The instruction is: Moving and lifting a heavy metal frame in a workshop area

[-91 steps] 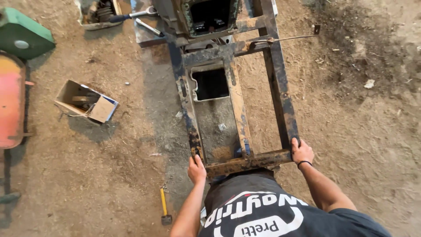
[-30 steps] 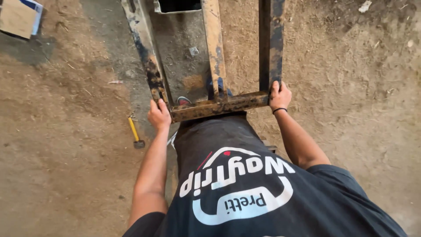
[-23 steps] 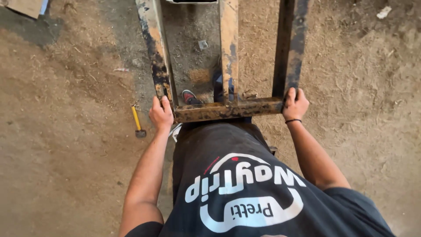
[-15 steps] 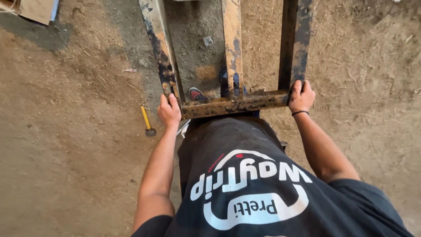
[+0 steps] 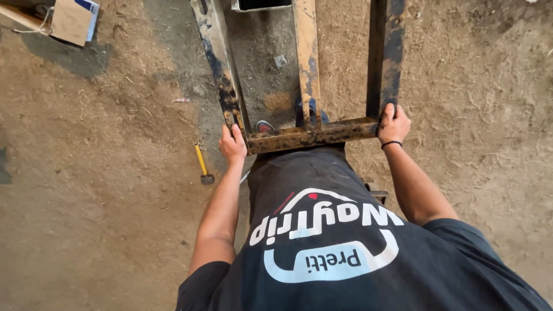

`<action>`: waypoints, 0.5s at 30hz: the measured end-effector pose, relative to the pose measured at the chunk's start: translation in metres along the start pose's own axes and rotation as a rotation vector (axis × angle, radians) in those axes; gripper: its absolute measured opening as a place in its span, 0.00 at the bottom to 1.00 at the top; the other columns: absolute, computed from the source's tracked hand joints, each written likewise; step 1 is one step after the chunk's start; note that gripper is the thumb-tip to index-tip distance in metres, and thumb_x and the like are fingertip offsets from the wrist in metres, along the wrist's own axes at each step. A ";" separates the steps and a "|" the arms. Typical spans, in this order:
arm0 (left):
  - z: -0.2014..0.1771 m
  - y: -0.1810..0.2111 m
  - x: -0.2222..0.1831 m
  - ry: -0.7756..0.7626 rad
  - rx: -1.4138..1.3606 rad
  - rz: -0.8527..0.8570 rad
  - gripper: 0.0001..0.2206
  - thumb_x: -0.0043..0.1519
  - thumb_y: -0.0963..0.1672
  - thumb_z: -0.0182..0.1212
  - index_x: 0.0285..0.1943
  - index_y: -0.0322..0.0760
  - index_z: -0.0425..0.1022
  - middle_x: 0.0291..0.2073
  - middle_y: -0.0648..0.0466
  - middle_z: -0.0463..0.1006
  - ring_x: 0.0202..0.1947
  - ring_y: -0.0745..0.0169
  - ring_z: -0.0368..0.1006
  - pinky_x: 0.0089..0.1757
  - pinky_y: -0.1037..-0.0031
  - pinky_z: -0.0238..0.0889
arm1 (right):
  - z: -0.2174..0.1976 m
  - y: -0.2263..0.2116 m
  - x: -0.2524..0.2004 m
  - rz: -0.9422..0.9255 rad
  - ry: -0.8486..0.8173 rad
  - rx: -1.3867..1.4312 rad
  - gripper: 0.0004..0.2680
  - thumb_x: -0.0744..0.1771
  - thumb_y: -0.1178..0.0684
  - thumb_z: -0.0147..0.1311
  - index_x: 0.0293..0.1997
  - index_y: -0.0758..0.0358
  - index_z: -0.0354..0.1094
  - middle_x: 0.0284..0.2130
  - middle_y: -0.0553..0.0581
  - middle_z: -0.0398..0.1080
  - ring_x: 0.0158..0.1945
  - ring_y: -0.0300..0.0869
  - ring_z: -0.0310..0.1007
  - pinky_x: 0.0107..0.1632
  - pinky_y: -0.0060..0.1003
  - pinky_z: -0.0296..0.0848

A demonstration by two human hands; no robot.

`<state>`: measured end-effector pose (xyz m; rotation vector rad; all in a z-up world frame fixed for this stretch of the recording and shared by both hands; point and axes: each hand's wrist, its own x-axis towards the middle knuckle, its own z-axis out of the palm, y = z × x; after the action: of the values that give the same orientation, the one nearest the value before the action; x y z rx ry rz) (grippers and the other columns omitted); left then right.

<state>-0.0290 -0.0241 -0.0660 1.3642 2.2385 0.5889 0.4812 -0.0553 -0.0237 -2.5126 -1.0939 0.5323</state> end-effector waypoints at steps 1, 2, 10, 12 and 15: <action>-0.007 0.006 -0.001 0.000 0.001 -0.003 0.16 0.68 0.55 0.51 0.49 0.45 0.74 0.25 0.37 0.79 0.32 0.30 0.78 0.37 0.45 0.70 | -0.005 0.000 -0.001 0.003 0.013 -0.023 0.20 0.73 0.29 0.44 0.36 0.53 0.67 0.27 0.71 0.71 0.39 0.69 0.73 0.41 0.60 0.71; -0.013 0.012 0.000 0.002 0.000 -0.004 0.17 0.68 0.55 0.52 0.49 0.42 0.75 0.25 0.35 0.79 0.32 0.28 0.78 0.37 0.43 0.69 | -0.009 -0.001 0.000 0.004 0.028 -0.045 0.19 0.73 0.29 0.44 0.37 0.53 0.68 0.26 0.70 0.71 0.38 0.69 0.74 0.41 0.59 0.71; -0.079 0.069 0.000 -0.087 0.035 -0.013 0.17 0.69 0.54 0.50 0.46 0.41 0.74 0.29 0.33 0.80 0.35 0.27 0.78 0.40 0.43 0.69 | -0.057 -0.018 -0.006 -0.046 0.062 -0.093 0.17 0.74 0.30 0.48 0.39 0.50 0.69 0.26 0.67 0.71 0.38 0.66 0.75 0.40 0.58 0.73; -0.076 0.070 0.002 -0.081 0.019 -0.007 0.17 0.69 0.54 0.50 0.46 0.39 0.74 0.30 0.32 0.80 0.36 0.26 0.77 0.40 0.42 0.69 | -0.050 -0.014 -0.003 -0.071 0.084 -0.096 0.17 0.74 0.30 0.47 0.38 0.50 0.68 0.26 0.67 0.71 0.38 0.66 0.75 0.40 0.58 0.73; -0.062 0.050 -0.009 -0.075 0.070 -0.022 0.23 0.70 0.53 0.51 0.53 0.28 0.77 0.35 0.27 0.80 0.37 0.22 0.77 0.43 0.41 0.68 | -0.038 0.002 -0.012 -0.072 0.058 -0.131 0.18 0.74 0.31 0.46 0.38 0.55 0.67 0.25 0.70 0.70 0.37 0.68 0.75 0.40 0.59 0.73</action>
<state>-0.0254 -0.0185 0.0137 1.3700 2.2302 0.4482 0.4927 -0.0715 0.0104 -2.5703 -1.2294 0.3774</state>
